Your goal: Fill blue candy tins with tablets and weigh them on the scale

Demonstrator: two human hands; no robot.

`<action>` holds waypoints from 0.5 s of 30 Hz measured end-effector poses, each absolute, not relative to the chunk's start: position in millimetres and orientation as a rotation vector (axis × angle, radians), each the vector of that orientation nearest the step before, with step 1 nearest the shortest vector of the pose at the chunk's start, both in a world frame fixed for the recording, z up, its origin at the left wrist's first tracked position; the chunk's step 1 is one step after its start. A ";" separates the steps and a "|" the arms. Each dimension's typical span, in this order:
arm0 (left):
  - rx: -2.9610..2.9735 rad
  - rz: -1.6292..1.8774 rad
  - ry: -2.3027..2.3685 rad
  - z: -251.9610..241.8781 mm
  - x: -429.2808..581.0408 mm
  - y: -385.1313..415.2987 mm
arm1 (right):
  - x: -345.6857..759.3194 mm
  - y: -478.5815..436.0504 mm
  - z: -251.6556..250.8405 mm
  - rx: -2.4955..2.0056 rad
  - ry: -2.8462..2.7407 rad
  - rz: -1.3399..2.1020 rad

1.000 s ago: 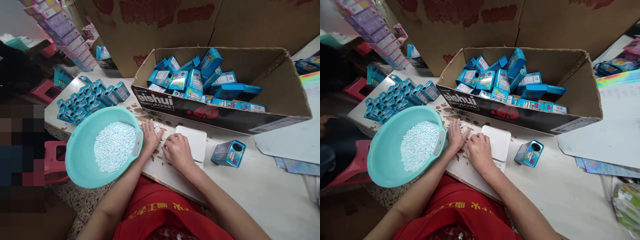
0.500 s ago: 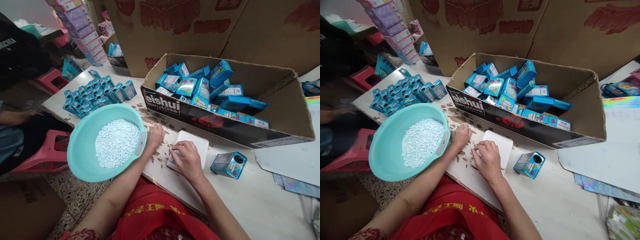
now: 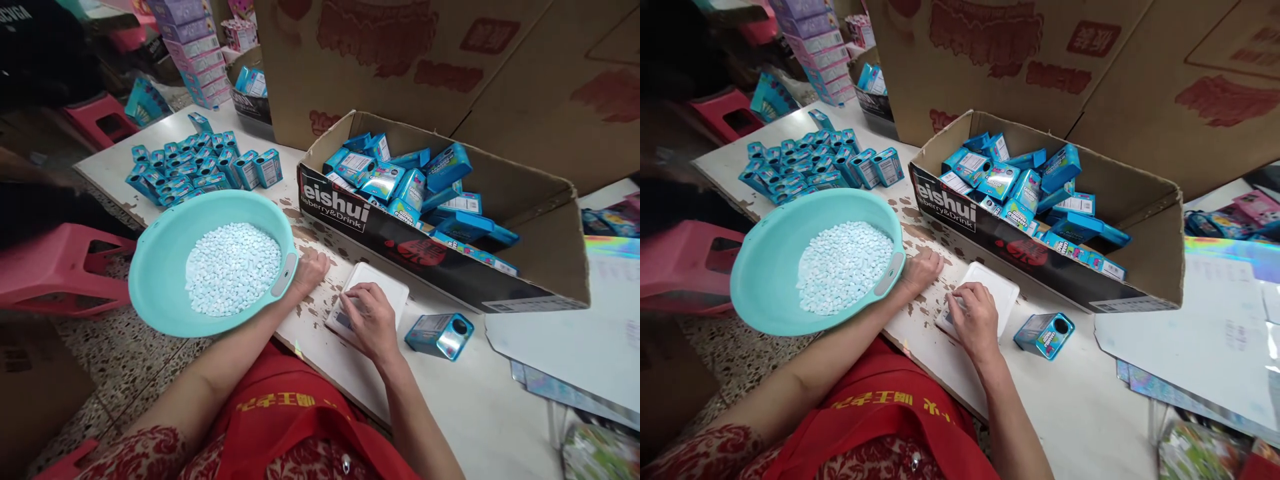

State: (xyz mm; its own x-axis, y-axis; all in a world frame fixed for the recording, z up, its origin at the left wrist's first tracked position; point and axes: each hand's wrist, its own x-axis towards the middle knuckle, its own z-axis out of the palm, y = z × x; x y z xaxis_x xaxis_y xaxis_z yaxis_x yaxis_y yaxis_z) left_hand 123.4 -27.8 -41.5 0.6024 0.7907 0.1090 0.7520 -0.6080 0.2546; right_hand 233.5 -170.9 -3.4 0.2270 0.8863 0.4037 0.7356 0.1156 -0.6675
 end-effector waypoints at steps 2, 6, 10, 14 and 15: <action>2.576 0.363 1.288 -41.0 124.0 -28.3 | 232.9 -173.0 -3.5 -1.649 -1.523 0.231; 2.302 0.500 1.274 -38.0 124.1 -27.8 | 231.4 -177.6 -4.6 -1.668 -1.518 0.241; 1.821 0.708 1.296 -34.7 120.4 -26.7 | 230.8 -179.4 -1.9 -1.647 -1.499 0.241; 1.205 0.828 1.254 -27.5 117.3 -30.5 | 229.6 -176.8 5.7 -1.595 -1.444 0.245; 1.052 0.823 1.221 -24.3 117.2 -32.9 | 228.6 -175.4 7.4 -1.586 -1.433 0.239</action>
State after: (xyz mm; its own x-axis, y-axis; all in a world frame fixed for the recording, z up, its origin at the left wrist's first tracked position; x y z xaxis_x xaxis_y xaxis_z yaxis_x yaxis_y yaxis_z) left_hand 117.2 -32.9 -24.3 0.1807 0.9270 -0.3285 0.0431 0.3263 0.9443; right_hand 228.6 -175.4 7.4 0.2940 0.8536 0.4300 0.6674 0.1387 -0.7316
